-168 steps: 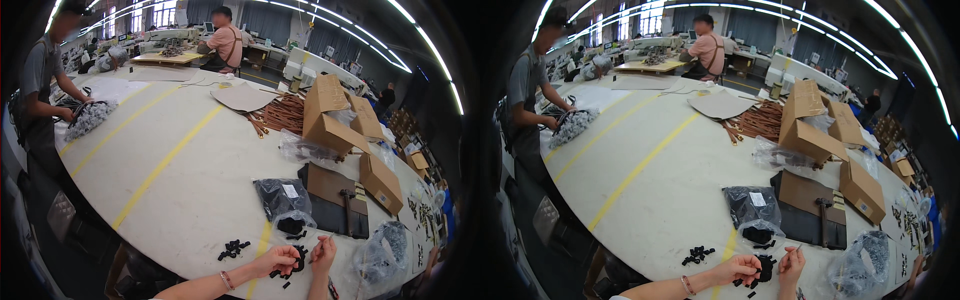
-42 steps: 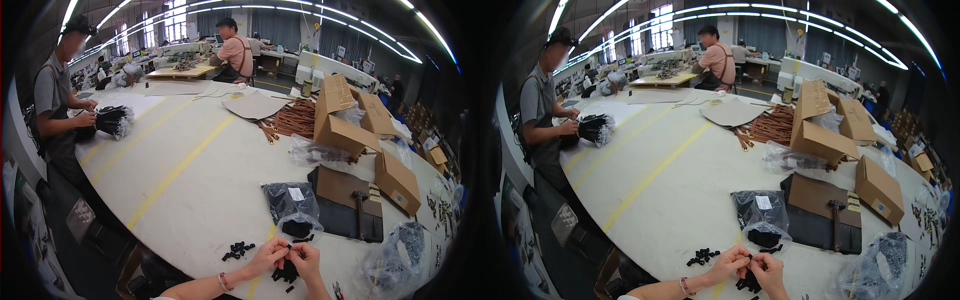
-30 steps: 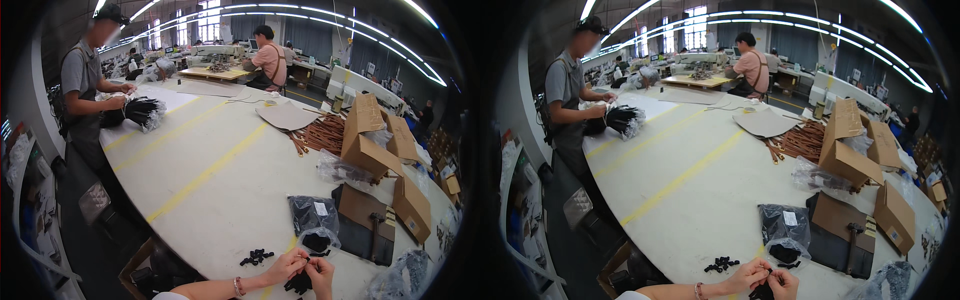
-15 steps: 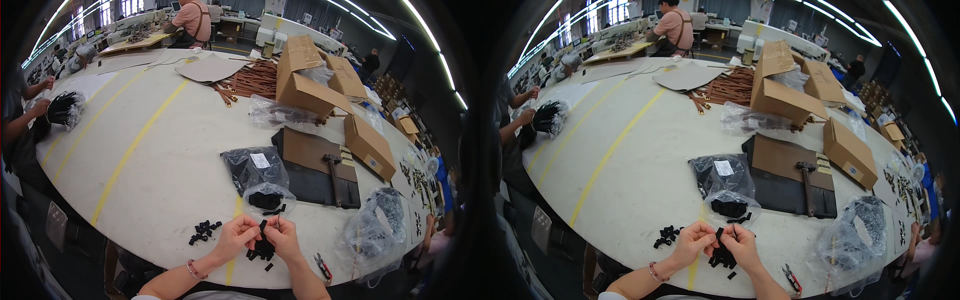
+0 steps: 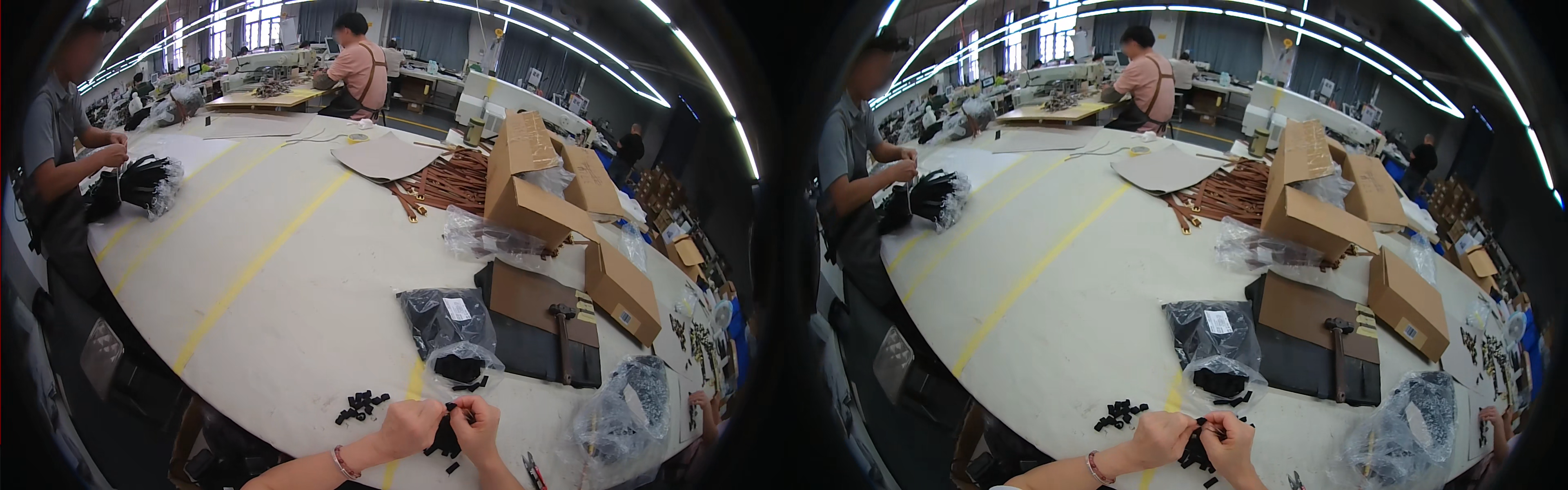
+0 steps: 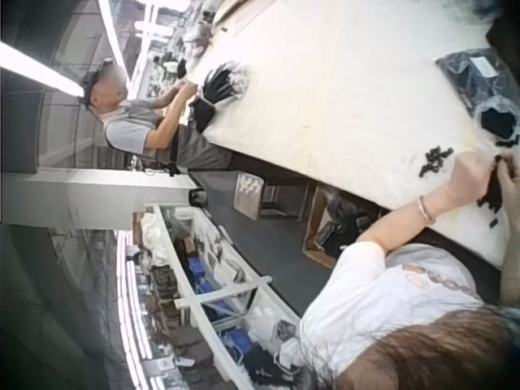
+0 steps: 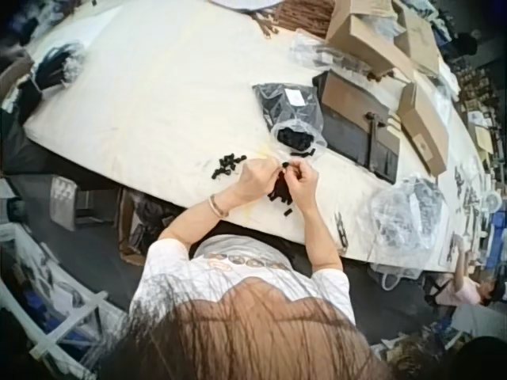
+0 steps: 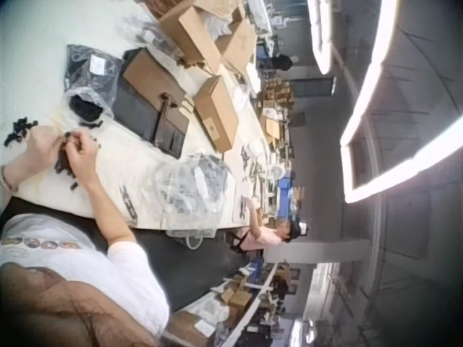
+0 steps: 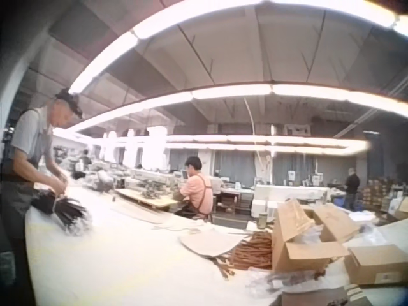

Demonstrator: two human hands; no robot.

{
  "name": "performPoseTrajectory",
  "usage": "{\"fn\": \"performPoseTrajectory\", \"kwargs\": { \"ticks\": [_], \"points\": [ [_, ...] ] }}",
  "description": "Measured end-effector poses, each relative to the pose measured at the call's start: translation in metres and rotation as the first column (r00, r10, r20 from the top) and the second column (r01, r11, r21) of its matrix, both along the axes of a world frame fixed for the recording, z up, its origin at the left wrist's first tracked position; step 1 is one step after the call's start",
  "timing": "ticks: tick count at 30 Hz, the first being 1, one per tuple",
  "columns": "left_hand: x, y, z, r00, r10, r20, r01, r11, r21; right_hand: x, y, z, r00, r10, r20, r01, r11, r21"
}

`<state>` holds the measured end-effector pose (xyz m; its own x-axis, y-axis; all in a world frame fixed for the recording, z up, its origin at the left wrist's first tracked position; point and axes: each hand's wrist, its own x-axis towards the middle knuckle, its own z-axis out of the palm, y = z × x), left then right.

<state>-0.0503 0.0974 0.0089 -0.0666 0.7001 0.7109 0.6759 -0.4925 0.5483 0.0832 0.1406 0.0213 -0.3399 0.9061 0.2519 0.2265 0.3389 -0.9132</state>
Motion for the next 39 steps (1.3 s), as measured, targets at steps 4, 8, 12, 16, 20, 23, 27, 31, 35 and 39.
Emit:
{"fn": "performPoseTrajectory", "kwargs": {
  "ticks": [4, 8, 12, 16, 20, 23, 27, 31, 35, 39],
  "points": [
    [0.002, -0.002, 0.000, 0.945, -0.115, 0.305, 0.157, 0.981, -0.116, 0.000, -0.006, -0.001, 1.000, -0.016, 0.003, 0.016, 0.998, 0.064],
    [0.000, -0.002, 0.004, 0.514, -0.162, 0.843, 0.555, 0.812, -0.182, -0.004, -0.012, 0.010, 0.984, -0.018, 0.176, -0.071, 0.872, 0.484],
    [-0.008, 0.005, -0.010, 0.388, -0.080, 0.918, 0.720, 0.648, -0.248, -0.006, -0.014, 0.011, 0.971, -0.010, 0.240, -0.151, 0.755, 0.638],
    [-0.010, 0.007, -0.010, 0.292, -0.075, 0.953, 0.795, 0.573, -0.199, -0.006, -0.014, 0.014, 0.977, -0.003, 0.211, -0.107, 0.855, 0.507],
    [-0.010, 0.007, -0.002, 0.290, -0.095, 0.952, 0.811, 0.552, -0.192, -0.001, -0.009, 0.004, 0.986, -0.033, 0.165, -0.043, 0.897, 0.440],
    [-0.003, 0.002, 0.001, 0.528, -0.178, 0.830, 0.641, 0.725, -0.252, 0.001, -0.010, 0.009, 0.981, -0.058, 0.187, -0.027, 0.905, 0.424],
    [-0.005, 0.001, 0.006, 0.358, -0.151, 0.921, 0.733, 0.656, -0.177, 0.001, -0.008, 0.008, 0.977, -0.044, 0.208, -0.066, 0.866, 0.496],
    [-0.010, 0.004, -0.008, 0.331, -0.082, 0.940, 0.763, 0.609, -0.216, -0.004, -0.012, 0.012, 0.979, -0.029, 0.202, -0.087, 0.837, 0.541],
    [-0.011, 0.004, -0.003, 0.256, -0.070, 0.964, 0.805, 0.568, -0.172, -0.004, -0.010, 0.013, 0.978, -0.008, 0.209, -0.115, 0.812, 0.572],
    [-0.007, 0.007, -0.015, 0.334, -0.068, 0.940, 0.777, 0.585, -0.233, -0.003, -0.009, 0.014, 0.974, -0.002, 0.228, -0.135, 0.801, 0.582]
  ]
}}
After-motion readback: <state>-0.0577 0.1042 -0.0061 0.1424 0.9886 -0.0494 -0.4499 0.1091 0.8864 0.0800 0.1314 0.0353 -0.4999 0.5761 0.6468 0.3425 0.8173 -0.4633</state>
